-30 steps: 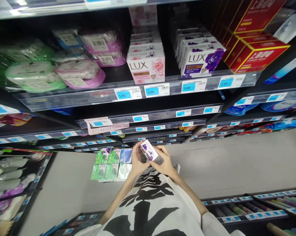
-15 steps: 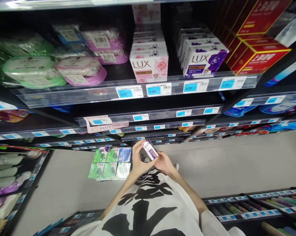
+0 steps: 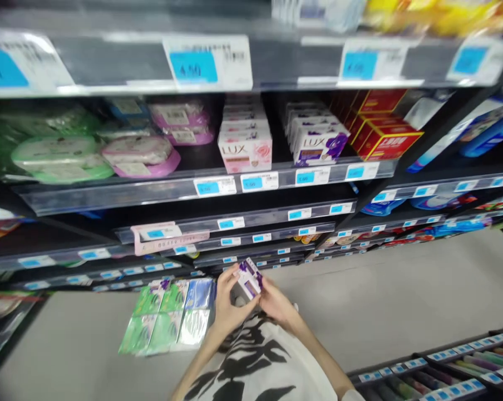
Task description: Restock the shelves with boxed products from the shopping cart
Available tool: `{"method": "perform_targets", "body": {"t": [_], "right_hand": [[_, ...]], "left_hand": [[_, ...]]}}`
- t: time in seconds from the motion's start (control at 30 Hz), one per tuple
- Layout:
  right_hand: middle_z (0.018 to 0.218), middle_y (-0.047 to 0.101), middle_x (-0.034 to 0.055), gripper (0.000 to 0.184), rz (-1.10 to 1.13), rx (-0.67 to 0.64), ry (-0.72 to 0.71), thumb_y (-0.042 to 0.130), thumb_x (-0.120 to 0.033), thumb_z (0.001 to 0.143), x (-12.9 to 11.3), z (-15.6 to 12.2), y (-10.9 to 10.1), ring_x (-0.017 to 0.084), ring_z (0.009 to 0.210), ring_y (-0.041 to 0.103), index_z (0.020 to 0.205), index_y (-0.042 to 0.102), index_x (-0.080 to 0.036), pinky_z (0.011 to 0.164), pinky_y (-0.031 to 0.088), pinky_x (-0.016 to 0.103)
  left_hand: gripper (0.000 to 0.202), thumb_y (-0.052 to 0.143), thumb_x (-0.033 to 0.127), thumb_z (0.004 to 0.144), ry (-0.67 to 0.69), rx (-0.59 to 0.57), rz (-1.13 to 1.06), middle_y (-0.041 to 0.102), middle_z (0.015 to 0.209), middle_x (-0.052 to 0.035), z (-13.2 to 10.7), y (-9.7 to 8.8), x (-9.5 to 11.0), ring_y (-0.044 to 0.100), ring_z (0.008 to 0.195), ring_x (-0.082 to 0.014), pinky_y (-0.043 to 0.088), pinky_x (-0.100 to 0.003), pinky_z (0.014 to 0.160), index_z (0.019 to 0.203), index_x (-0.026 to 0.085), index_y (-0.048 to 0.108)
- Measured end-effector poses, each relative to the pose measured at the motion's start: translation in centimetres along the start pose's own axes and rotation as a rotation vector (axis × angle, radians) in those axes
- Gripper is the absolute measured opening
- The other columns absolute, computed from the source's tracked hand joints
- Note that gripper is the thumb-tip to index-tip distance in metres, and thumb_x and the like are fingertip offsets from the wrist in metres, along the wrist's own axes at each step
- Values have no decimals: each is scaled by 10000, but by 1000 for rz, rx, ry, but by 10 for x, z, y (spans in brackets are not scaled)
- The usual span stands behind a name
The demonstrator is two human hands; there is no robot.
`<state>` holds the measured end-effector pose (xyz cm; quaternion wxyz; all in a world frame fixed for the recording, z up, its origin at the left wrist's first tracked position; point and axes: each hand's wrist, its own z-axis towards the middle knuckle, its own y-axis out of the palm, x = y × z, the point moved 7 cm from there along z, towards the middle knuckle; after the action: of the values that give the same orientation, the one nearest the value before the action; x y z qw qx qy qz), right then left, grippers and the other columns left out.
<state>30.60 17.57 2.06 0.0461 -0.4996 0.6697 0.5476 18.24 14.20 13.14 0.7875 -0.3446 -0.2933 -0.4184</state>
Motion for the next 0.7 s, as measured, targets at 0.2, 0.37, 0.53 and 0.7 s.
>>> {"method": "perform_targets", "body": {"t": [0.2,0.37,0.53,0.7], "right_hand": [[1055,787,36,521,-296,110,-181,961,-347,659,-78,-27,11,186,924,709,1125,756,-237,782,555,268],[946,797,36,534,-414,158,-284,960,-382,640,-190,-67,42,193,814,727,1105,742,-234,664,566,274],[920,797,23,476,-507,206,-666,963,-337,640,-307,-109,83,177,754,739,1042,728,-236,634,609,275],[919,787,32,390,-591,235,-944,932,-362,692,-378,-133,122,150,724,723,986,734,-199,557,599,229]], "left_hand": [[697,810,105,811,114,13,115,569,1397,-139,-7,-4,2,601,1323,-326,566,-560,1050,1422,259,512],[542,735,87,868,92,25,77,599,1320,-127,-20,-13,-8,677,1177,-259,635,-413,898,1355,245,559],[280,680,110,908,47,-52,126,643,1201,-101,-33,-22,-12,698,1108,-230,636,-359,884,1169,211,666],[191,633,78,929,94,-117,137,647,1163,-84,-41,-26,-6,712,1031,-190,631,-286,833,1029,210,727]]}}
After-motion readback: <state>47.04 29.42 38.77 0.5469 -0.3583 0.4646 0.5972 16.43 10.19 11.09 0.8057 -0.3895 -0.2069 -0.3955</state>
